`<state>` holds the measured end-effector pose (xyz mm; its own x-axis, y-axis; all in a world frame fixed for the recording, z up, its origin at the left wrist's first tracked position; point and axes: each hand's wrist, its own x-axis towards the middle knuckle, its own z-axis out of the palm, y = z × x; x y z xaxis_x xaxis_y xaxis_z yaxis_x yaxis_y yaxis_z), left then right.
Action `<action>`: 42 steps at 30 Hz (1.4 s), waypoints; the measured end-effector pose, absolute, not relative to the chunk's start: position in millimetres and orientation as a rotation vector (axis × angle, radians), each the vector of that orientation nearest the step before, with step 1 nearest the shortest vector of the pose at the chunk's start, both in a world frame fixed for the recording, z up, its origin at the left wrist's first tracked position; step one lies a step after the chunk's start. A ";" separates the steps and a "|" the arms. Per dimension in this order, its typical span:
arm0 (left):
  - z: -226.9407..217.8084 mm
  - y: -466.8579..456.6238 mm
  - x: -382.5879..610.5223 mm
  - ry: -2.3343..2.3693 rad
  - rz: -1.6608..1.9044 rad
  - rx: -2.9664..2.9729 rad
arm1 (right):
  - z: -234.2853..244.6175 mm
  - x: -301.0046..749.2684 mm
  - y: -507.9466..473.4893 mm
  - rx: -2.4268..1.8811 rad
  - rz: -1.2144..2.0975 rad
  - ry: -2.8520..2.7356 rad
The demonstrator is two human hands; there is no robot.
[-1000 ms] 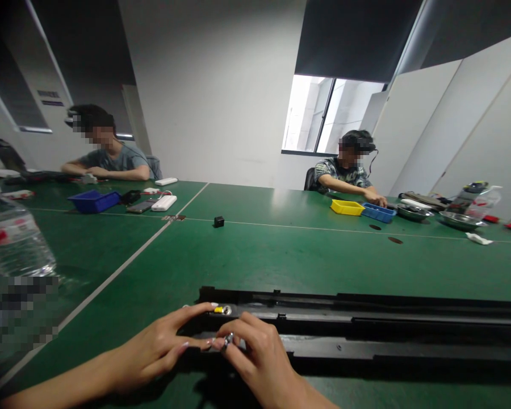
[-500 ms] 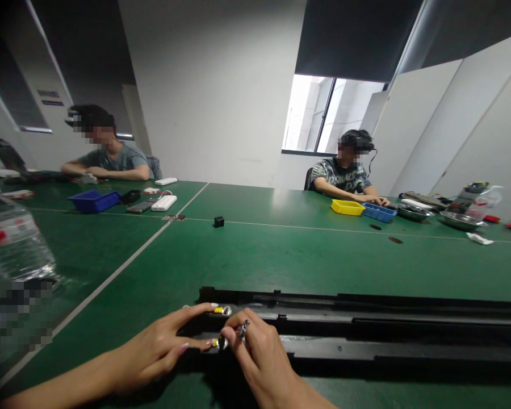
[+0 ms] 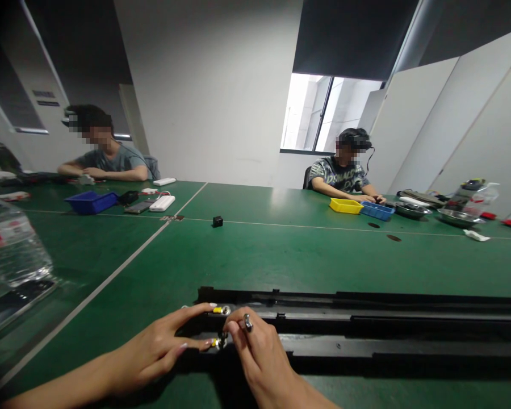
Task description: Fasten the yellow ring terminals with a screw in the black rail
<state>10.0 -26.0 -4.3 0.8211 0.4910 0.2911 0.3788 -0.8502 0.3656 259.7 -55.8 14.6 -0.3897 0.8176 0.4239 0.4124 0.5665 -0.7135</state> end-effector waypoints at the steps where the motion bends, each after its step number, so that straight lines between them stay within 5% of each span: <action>1: -3.9 -26.2 10.2 0.664 0.550 2.716 | 14.7 259.9 -56.0 -0.983 0.650 -2.013; 42: -7.0 -24.6 9.3 0.671 0.559 2.711 | 9.3 259.1 -53.2 -1.007 0.541 -2.060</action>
